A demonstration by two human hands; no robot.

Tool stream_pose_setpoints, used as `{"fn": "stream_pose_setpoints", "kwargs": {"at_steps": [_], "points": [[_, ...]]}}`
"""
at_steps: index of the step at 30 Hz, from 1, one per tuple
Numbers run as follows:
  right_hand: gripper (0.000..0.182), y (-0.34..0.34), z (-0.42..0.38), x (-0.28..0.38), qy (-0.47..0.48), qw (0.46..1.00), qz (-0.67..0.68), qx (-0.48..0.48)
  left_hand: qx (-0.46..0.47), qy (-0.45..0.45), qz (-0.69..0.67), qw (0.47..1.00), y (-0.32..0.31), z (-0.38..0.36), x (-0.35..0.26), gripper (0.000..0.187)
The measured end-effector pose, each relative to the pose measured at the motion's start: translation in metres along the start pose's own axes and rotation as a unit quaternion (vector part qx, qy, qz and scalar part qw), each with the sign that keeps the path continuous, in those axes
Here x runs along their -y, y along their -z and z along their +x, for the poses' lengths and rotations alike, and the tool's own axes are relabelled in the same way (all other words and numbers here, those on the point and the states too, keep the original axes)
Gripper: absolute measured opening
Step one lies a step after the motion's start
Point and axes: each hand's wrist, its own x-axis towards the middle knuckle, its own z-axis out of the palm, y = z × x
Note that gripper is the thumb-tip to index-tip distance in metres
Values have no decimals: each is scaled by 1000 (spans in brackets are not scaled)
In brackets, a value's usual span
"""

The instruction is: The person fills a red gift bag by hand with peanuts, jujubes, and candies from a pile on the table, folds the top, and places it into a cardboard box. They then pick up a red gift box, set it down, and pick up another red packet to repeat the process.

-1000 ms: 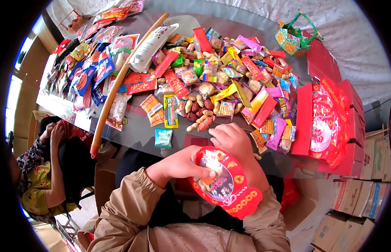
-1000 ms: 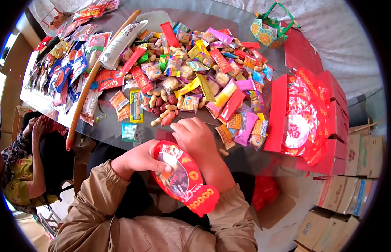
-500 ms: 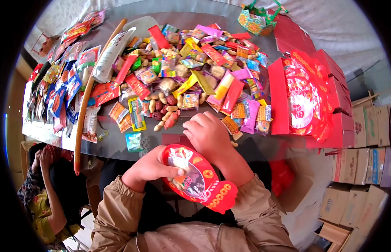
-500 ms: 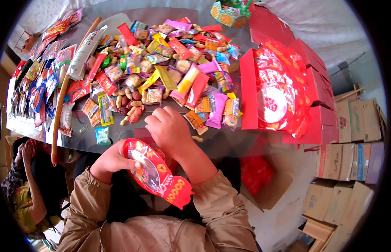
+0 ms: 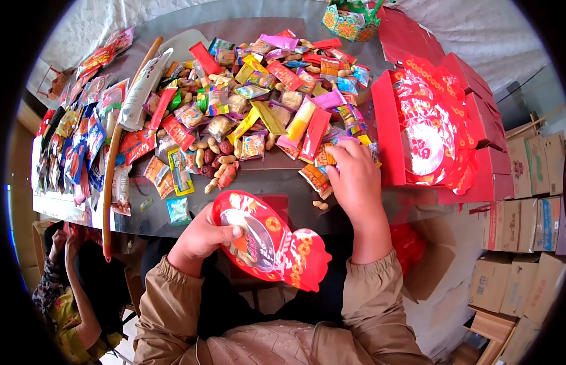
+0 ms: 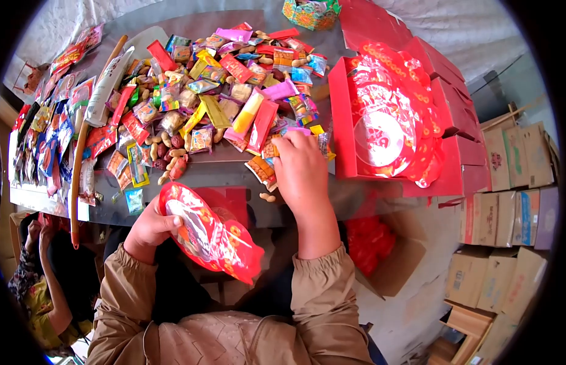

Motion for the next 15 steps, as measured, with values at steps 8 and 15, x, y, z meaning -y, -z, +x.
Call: {"fn": "stream_pose_setpoints", "kwargs": {"at_steps": [8,15], "points": [[13,4,6,0,7,983,117,-141,-73,-85,-108,988,-1,11,17,47],[27,12,-13,19,-71,748,636,-176,-82,-99,-137,982,-6,13,12,47]]}}
